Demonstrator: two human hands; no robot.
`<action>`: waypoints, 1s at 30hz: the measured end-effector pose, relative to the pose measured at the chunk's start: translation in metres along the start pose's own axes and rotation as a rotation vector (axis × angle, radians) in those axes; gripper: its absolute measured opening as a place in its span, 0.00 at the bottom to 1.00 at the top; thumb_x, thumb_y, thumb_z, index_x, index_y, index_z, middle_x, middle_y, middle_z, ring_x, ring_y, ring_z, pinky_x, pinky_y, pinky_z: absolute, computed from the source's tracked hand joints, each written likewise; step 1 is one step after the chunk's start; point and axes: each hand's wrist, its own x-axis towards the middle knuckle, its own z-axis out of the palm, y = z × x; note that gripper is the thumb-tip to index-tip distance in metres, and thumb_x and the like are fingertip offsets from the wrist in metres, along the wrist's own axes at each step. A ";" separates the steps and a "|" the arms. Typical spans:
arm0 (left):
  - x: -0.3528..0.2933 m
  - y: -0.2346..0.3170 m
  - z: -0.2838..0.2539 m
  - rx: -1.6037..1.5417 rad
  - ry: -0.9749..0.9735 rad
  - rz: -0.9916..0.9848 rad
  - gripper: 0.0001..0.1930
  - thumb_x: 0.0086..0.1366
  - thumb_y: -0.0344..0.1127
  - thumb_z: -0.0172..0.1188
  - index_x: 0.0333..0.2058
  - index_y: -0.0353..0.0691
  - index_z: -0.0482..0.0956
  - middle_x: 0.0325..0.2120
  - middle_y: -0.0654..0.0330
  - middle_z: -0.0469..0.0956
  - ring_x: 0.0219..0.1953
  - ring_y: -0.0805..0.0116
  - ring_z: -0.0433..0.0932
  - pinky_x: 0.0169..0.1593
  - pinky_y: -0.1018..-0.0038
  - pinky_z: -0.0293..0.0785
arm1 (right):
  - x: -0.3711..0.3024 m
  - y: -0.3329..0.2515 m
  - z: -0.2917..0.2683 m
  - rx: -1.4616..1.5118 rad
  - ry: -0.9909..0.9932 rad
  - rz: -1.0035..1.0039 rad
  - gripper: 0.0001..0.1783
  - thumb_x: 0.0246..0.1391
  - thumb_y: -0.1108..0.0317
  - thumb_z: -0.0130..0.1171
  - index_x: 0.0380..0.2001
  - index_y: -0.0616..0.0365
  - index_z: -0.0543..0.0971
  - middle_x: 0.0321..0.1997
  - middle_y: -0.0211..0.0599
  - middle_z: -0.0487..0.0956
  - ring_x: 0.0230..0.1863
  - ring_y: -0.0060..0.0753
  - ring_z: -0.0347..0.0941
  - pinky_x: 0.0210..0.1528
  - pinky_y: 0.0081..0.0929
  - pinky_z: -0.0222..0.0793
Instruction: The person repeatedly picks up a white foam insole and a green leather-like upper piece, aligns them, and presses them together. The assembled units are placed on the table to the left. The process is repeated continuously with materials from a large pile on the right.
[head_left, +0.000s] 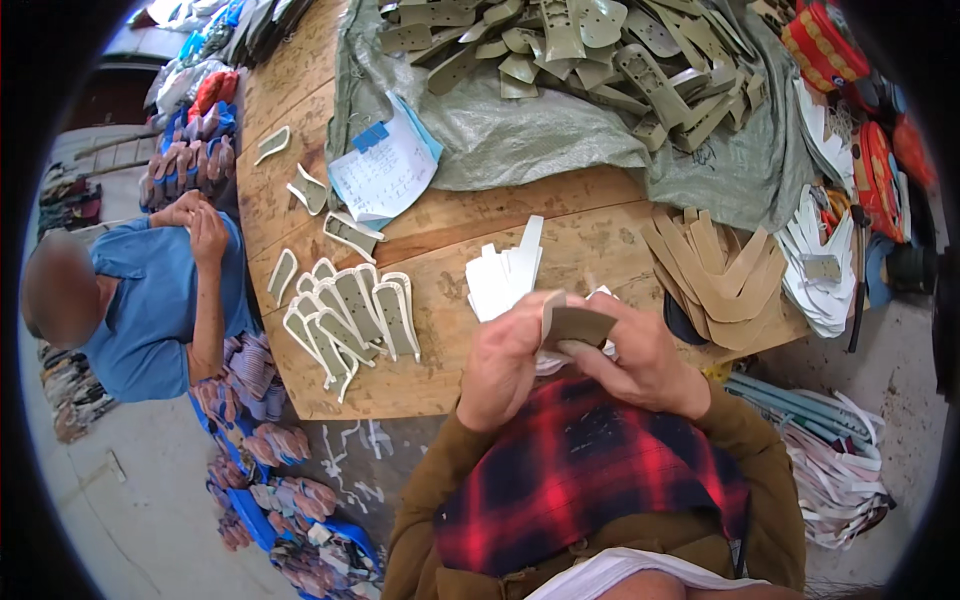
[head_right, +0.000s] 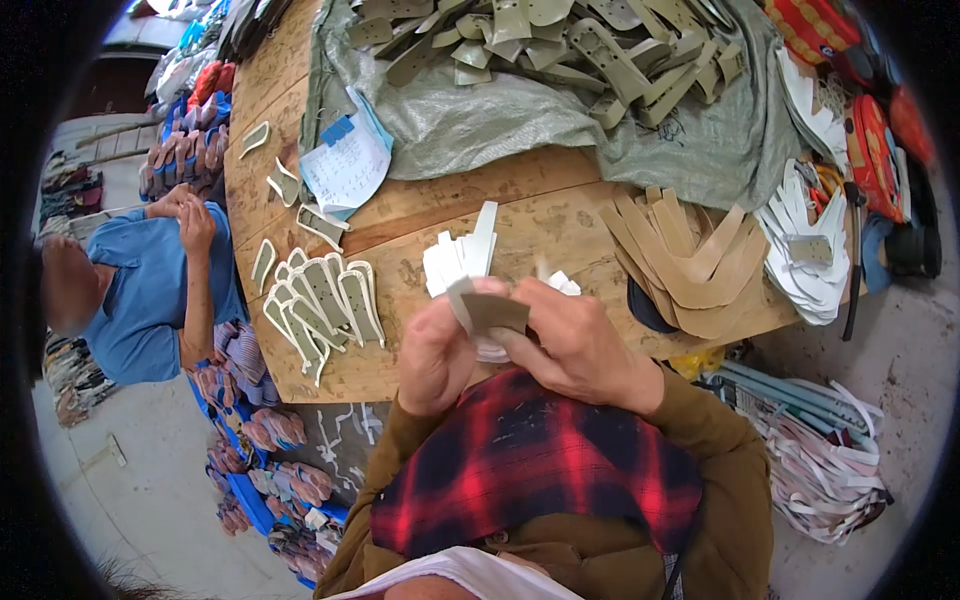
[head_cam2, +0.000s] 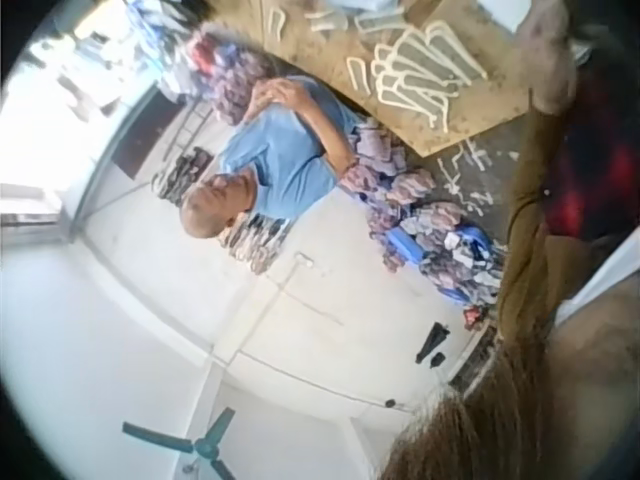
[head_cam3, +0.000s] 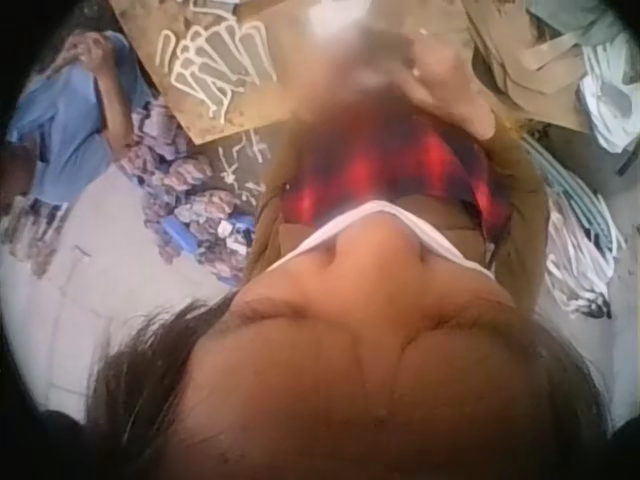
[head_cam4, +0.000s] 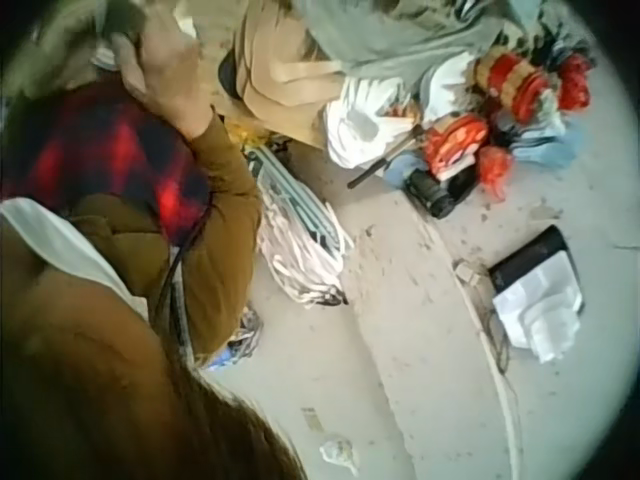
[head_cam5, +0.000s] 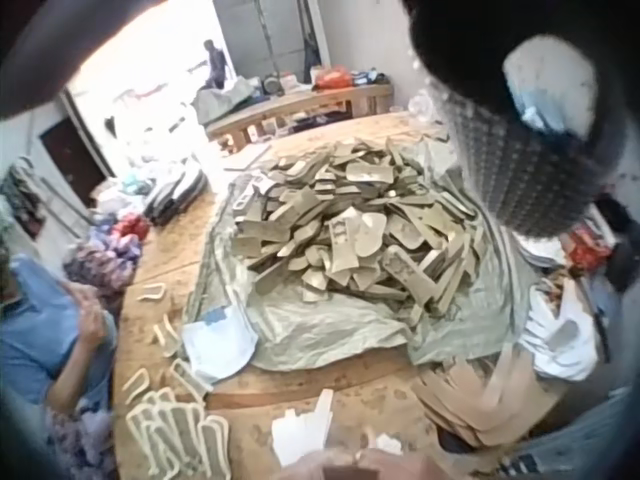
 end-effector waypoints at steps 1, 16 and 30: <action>0.002 0.001 0.003 -0.166 0.014 -0.069 0.12 0.65 0.25 0.59 0.46 0.28 0.78 0.41 0.55 0.77 0.47 0.69 0.75 0.49 0.77 0.72 | 0.002 -0.002 -0.002 0.084 -0.015 0.035 0.18 0.50 0.74 0.60 0.47 0.63 0.75 0.34 0.43 0.75 0.29 0.44 0.76 0.30 0.35 0.71; 0.032 0.023 0.015 0.402 0.067 0.138 0.12 0.71 0.37 0.55 0.32 0.34 0.79 0.22 0.68 0.67 0.27 0.79 0.65 0.32 0.79 0.62 | 0.007 -0.002 -0.009 0.200 -0.152 0.193 0.17 0.53 0.72 0.60 0.47 0.64 0.75 0.39 0.49 0.79 0.37 0.52 0.76 0.38 0.38 0.71; 0.016 0.011 -0.017 0.968 -0.204 0.117 0.08 0.66 0.33 0.58 0.38 0.33 0.76 0.27 0.49 0.75 0.32 0.53 0.76 0.36 0.64 0.71 | 0.005 0.017 -0.008 0.034 -0.190 0.091 0.20 0.52 0.70 0.62 0.48 0.64 0.73 0.41 0.48 0.77 0.38 0.51 0.76 0.38 0.35 0.71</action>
